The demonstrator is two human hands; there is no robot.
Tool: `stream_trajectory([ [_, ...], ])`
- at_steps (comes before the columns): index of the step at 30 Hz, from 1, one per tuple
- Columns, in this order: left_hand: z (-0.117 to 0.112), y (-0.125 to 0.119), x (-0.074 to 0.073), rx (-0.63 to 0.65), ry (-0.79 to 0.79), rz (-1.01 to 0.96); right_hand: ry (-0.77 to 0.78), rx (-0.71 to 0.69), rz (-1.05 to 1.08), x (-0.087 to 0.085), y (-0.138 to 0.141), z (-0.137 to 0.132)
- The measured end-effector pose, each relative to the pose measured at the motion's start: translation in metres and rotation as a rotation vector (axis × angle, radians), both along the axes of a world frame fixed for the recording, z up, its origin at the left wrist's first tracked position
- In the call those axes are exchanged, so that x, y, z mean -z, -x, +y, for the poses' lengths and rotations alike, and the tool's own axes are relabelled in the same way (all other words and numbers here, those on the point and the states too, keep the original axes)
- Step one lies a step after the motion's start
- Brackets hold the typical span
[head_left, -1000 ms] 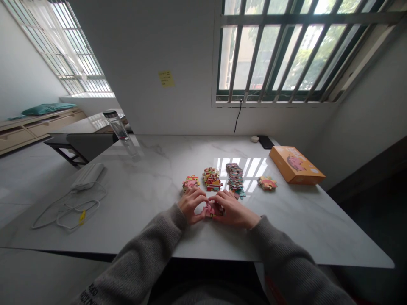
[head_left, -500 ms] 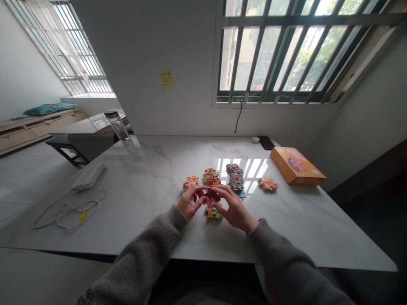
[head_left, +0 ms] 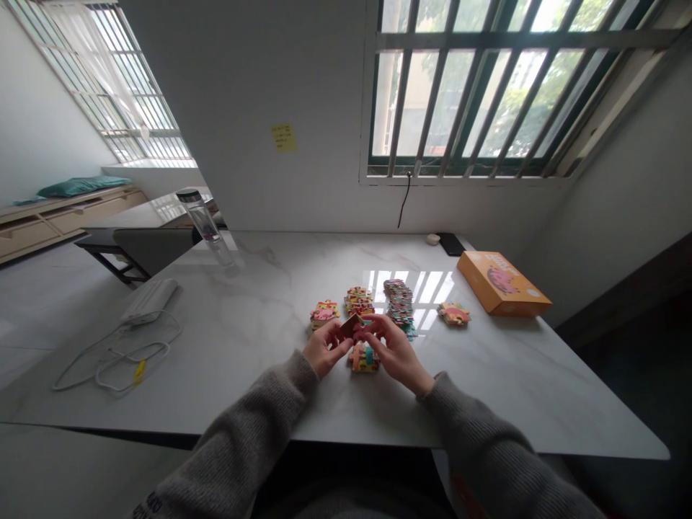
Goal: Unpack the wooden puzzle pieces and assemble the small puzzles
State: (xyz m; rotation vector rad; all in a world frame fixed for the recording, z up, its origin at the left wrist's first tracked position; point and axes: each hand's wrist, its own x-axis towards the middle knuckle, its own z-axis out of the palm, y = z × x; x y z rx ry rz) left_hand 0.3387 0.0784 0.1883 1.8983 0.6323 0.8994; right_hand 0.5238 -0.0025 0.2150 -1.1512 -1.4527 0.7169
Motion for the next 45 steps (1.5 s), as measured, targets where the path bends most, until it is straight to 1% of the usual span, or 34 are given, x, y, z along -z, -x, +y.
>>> stream_trajectory([
  [2, -0.002, 0.001, -0.003, -0.020, -0.072, -0.009, 0.021, 0.015, 0.036, 0.001, -0.002, 0.002],
  [3, -0.003, 0.001, -0.004, -0.036, -0.138, -0.010, 0.033, 0.022, 0.040, 0.002, -0.003, 0.002],
  [5, -0.005, 0.003, -0.008, -0.067, -0.313, 0.000, 0.052, 0.038, 0.010, 0.004, -0.005, 0.003],
  [8, -0.004, 0.006, -0.012, -0.080, -0.574, 0.030, 0.057, 0.080, -0.103, 0.005, -0.007, 0.004],
  [10, -0.004, 0.008, -0.014, -0.055, -0.668, 0.054, 0.045, 0.100, -0.168, 0.005, -0.007, 0.003],
  [13, -0.004, 0.010, -0.015, -0.025, -0.731, 0.093, 0.023, 0.107, -0.195, 0.004, -0.008, 0.003],
  [20, -0.009, 0.010, -0.018, -0.039, -0.709, 0.101, 0.080, 0.010, -0.166, 0.000, -0.007, 0.002],
  [22, -0.007, 0.011, -0.021, -0.064, -0.698, 0.077, 0.089, 0.017, -0.153, 0.000, -0.006, 0.002],
  [24, 0.002, 0.015, -0.024, -0.126, -0.679, 0.051, 0.071, 0.061, -0.149, 0.000, -0.007, 0.002],
  [26, 0.015, 0.021, -0.027, -0.215, -0.639, 0.040, 0.041, 0.105, -0.154, 0.000, -0.007, 0.001],
  [28, 0.032, 0.028, -0.028, -0.298, -0.589, 0.059, 0.027, 0.112, -0.164, -0.001, -0.007, 0.000],
  [31, 0.054, 0.035, -0.025, -0.361, -0.530, 0.131, 0.009, 0.091, -0.192, -0.005, -0.005, -0.002],
  [34, 0.065, 0.037, -0.018, -0.349, -0.473, 0.193, -0.016, 0.074, -0.221, -0.007, -0.004, -0.003],
  [38, 0.070, 0.037, -0.010, -0.288, -0.470, 0.217, -0.035, 0.064, -0.233, -0.005, -0.006, -0.003],
  [41, 0.071, 0.037, -0.008, -0.259, -0.488, 0.231, -0.061, 0.052, -0.274, -0.004, -0.007, -0.003],
  [45, 0.071, 0.038, -0.006, -0.264, -0.478, 0.252, -0.085, 0.028, -0.343, -0.006, -0.008, -0.004],
])
